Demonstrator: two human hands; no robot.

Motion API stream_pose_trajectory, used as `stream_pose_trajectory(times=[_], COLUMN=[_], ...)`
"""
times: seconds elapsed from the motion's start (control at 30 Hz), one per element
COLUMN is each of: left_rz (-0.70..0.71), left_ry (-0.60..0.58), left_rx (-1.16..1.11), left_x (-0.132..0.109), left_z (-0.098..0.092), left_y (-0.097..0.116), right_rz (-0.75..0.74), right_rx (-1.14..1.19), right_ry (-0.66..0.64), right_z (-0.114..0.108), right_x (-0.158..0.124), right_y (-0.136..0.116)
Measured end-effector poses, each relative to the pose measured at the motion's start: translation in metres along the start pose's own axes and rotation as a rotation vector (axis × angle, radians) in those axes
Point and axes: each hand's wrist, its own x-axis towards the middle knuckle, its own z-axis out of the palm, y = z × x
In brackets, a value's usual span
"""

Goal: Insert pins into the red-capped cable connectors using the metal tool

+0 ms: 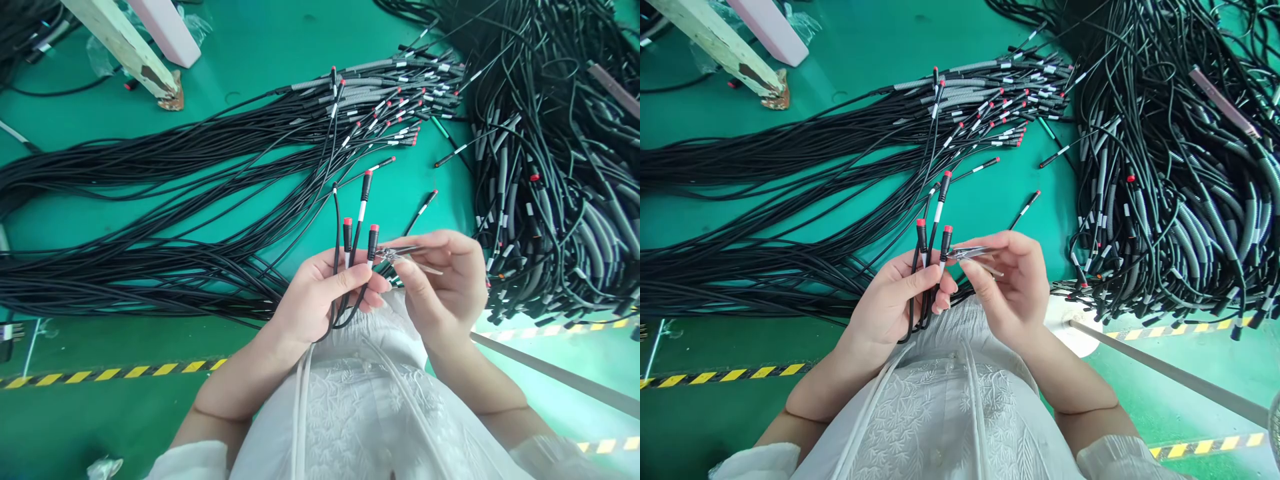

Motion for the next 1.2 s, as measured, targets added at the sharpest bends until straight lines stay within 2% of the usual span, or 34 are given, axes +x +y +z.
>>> stream_pose_trajectory(times=[0.07, 0.23, 0.37, 0.7, 0.8, 1.0, 1.13, 1.2], left_rz=[-0.012, -0.039, -0.096, -0.228, -0.227, -0.115, -0.054, -0.024], left_ry=[0.014, 0.040, 0.003, -0.149, -0.139, -0.065, -0.035, -0.020], left_rx=[0.010, 0.075, 0.065, 0.028, 0.032, 0.085, 0.181, 0.214], left_x=[0.000, 0.000, 0.000, 0.008, 0.010, 0.010, 0.010, 0.009], left_z=[0.001, 0.005, 0.004, -0.005, -0.005, -0.003, -0.005, -0.006], left_y=[0.000, -0.001, 0.000, 0.000, -0.002, -0.008, -0.009, -0.008], right_rz=[0.132, 0.366, 0.482, 0.675, 0.619, 0.474, 0.421, 0.444], right_rx=[0.067, 0.185, 0.316, 0.575, 0.462, 0.203, 0.132, 0.152], right_ry=[-0.002, -0.174, -0.246, -0.305, -0.300, -0.206, -0.124, -0.123], right_z=[-0.002, -0.005, -0.004, -0.001, -0.001, 0.005, 0.005, 0.001], right_x=[0.006, 0.019, 0.023, 0.022, 0.020, 0.016, 0.016, 0.018], right_y=[0.001, 0.002, 0.000, -0.001, 0.001, -0.004, -0.004, 0.000])
